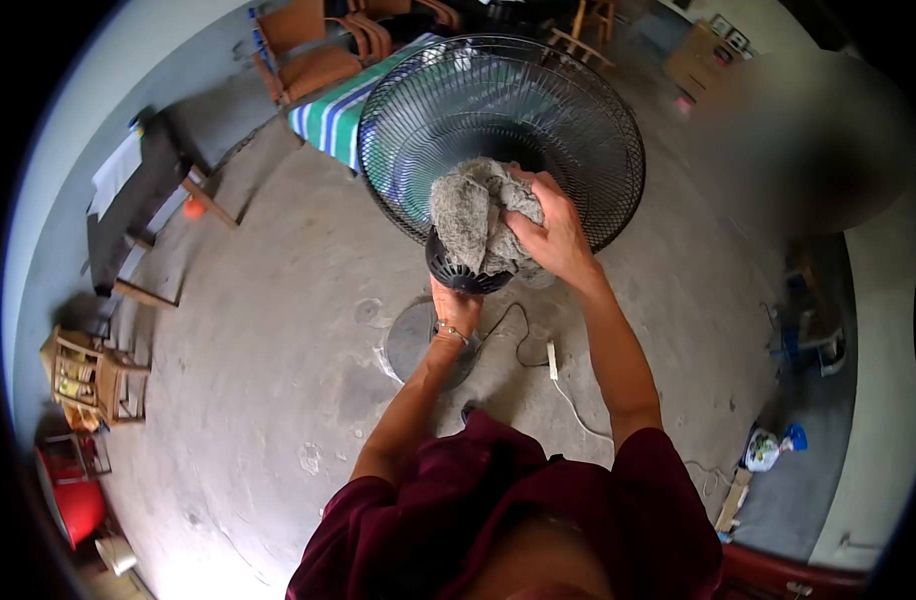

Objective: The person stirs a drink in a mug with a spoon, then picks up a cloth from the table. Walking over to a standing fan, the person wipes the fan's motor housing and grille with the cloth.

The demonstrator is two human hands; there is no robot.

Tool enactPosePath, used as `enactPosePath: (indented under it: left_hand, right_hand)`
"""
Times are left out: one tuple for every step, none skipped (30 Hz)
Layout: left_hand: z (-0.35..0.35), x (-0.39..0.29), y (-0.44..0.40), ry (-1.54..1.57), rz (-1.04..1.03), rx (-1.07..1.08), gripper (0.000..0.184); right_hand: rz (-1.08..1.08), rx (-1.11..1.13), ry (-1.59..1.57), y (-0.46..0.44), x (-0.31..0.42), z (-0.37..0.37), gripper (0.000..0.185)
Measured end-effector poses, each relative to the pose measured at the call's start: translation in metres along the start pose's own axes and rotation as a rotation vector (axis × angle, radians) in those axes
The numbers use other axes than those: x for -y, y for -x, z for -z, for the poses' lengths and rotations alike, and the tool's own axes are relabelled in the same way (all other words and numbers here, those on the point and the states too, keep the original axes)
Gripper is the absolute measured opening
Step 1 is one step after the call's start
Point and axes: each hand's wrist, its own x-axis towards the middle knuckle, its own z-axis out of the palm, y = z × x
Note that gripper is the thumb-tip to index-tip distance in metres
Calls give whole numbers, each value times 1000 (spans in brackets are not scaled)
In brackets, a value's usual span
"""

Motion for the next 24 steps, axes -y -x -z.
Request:
enactPosePath:
  left_hand:
    - [3, -2, -2, -220, -125, -17, 46]
    - [7, -4, -4, -442, -247, -63, 43]
    - [7, 9, -4, -429, -247, -45, 43]
    - [7, 17, -3, -465, -233, 1, 53]
    - [6, 25, 0, -487, -240, 30, 58]
    - [6, 19, -2, -490, -233, 51, 62]
    - [6, 16, -3, -496, -229, 68, 66]
    - [5, 16, -3, -499, -226, 73, 71]
    - [3, 25, -3, -511, -235, 66, 71]
    - [2, 33, -3, -524, -244, 58, 71]
    - [3, 40, -5, -545, -257, 71, 68]
    - [2, 42, -4, -557, -264, 75, 67]
    - [2, 44, -4, -569, -272, 79, 65]
    - [2, 45, -4, -605, -370, 22, 49]
    - [1, 37, -8, -642, -472, -43, 35]
    - [1, 28, -10, -583, -444, -34, 37]
    - [1, 19, -12, -592, -458, -35, 37]
    - [1, 13, -14, -579, -414, -61, 39]
    - [1, 10, -14, -565, -363, -86, 41]
    - [5, 24, -15, -576, -349, 30, 56]
    - [4, 23, -14, -577, -348, 30, 56]
    - [3, 23, -12, -490, -312, 16, 57]
    - [1, 22, -11, -446, -291, 8, 57]
    - [0, 20, -9, -402, -271, 0, 57]
  right_hand:
    - [8, -58, -25, 5, -1, -3, 43]
    - [30, -97, -38, 11, 0, -4, 41]
    - [18, -107, -24, 18, -3, -6, 41]
    - [15, -167, -61, 27, -9, -9, 42]
    - [16, -226, -98, 37, -14, -11, 43]
    - [-30, -212, -102, 45, -13, -8, 46]
    - [-39, -224, -87, 52, -12, -1, 46]
    - [-60, -188, 81, 58, -10, 7, 48]
    - [-81, -149, 248, 62, -3, 15, 49]
    - [-67, -166, 333, 57, 5, 25, 51]
    - [-69, -168, 341, 47, 15, 34, 51]
    - [6, -166, 416, 33, 24, 42, 50]
    - [80, -166, 486, 23, 27, 43, 49]
    - [85, -169, 485, 15, 23, 38, 49]
    - [88, -55, 625, 6, 16, 31, 48]
    - [87, 54, 762, 0, 10, 27, 47]
    - [91, 40, 755, -2, 5, 28, 47]
    - [147, 19, 859, -5, 4, 28, 46]
    - [199, 5, 964, -5, 4, 28, 44]
    - [157, 23, 997, -7, 4, 38, 44]
    - [157, -15, 978, -9, 7, 49, 44]
    - [210, -91, 976, -11, 6, 56, 47]
    - [262, -166, 972, -13, 4, 60, 51]
    - [264, -163, 973, -10, 3, 57, 51]
